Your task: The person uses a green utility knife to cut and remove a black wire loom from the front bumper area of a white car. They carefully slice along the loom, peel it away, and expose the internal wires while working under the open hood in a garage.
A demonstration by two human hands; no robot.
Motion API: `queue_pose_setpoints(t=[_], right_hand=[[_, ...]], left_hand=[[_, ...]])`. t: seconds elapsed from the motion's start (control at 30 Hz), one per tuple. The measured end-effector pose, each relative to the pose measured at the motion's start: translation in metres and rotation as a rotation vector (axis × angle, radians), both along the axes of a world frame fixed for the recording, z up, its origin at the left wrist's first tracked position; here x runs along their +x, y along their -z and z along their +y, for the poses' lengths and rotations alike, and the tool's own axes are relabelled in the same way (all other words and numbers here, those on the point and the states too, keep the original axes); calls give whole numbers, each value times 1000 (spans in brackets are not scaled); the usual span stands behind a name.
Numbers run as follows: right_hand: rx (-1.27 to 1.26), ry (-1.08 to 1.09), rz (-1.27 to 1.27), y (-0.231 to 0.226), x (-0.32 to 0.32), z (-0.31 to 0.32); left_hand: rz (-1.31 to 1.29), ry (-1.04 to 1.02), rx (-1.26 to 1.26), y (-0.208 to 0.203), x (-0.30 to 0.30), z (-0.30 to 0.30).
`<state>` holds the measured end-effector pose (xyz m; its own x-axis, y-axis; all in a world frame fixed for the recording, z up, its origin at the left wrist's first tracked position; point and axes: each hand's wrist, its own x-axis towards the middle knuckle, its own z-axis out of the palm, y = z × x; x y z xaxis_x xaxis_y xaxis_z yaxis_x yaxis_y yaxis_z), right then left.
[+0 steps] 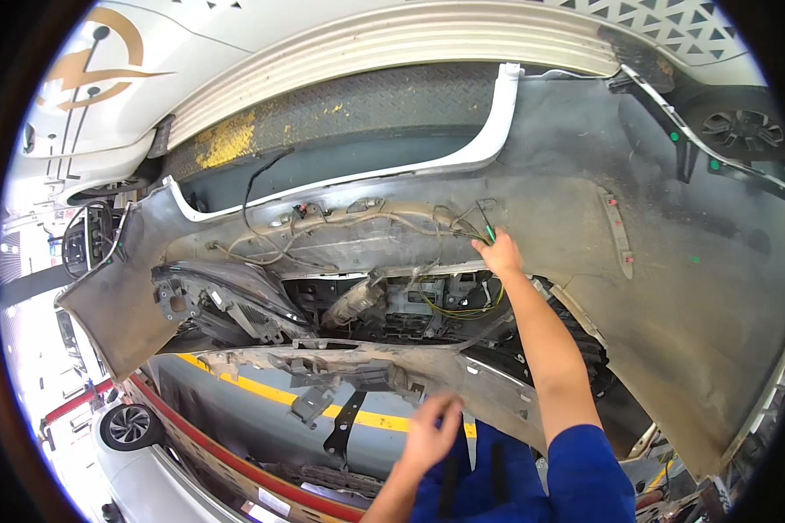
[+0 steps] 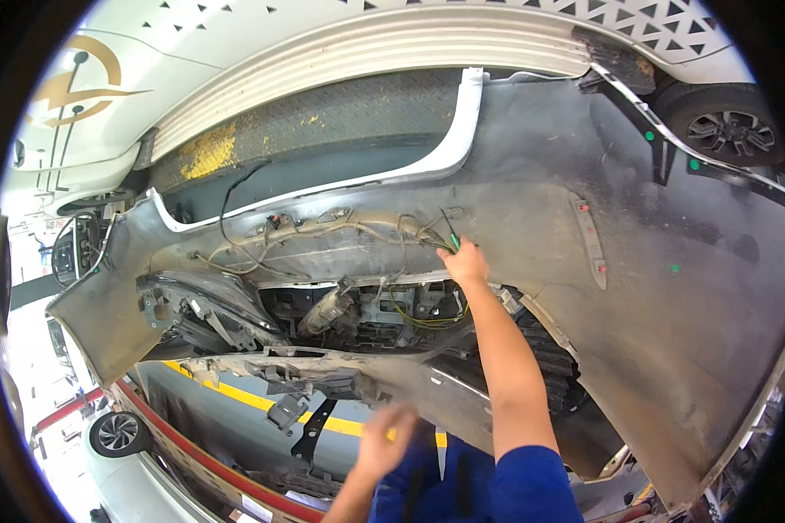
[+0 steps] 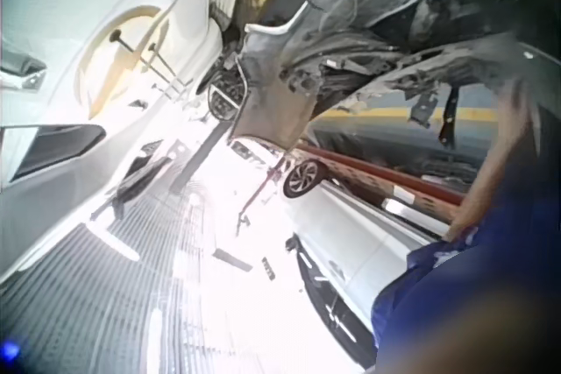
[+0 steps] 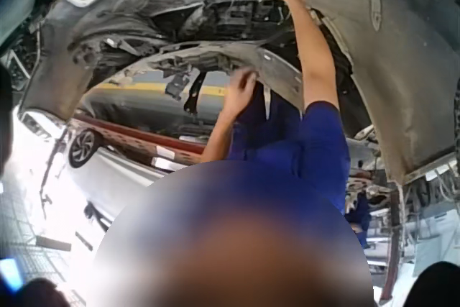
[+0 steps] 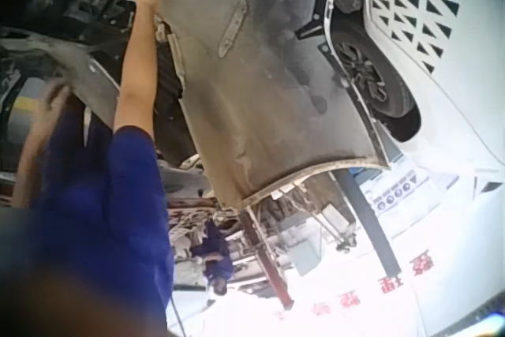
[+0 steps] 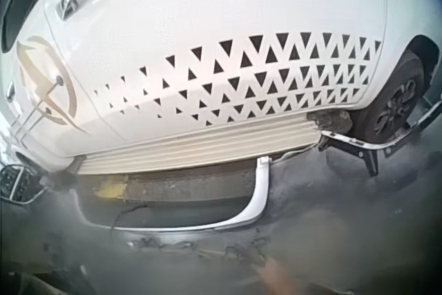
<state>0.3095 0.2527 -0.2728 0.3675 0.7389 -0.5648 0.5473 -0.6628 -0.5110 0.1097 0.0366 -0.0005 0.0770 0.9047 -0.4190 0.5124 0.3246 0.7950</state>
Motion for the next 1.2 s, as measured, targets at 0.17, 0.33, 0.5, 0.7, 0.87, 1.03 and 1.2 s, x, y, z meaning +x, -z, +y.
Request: queue_pose_setpoints(t=[0.17, 0.33, 0.5, 0.7, 0.87, 1.03, 1.2], right_hand=[[4, -36, 553, -12, 15, 10], [54, -11, 914, -86, 14, -3], [-23, 99, 897, -117, -11, -10], [-155, 312, 886, -112, -6, -17], [-151, 295, 922, -103, -10, -25], [-154, 253, 901, -93, -6, -34], [-214, 379, 832, -83, -3, -24]], left_hand=[[-317, -672, -5, 115, -34, 111], [-339, -846, -77, 201, -32, 211], [-470, -424, -248, 219, -19, 221], [-220, -264, -205, 219, -32, 201], [-16, -292, 186, 239, -13, 243], [-148, -90, -119, 222, -8, 283], [-469, 20, -211, 160, -44, 220]])
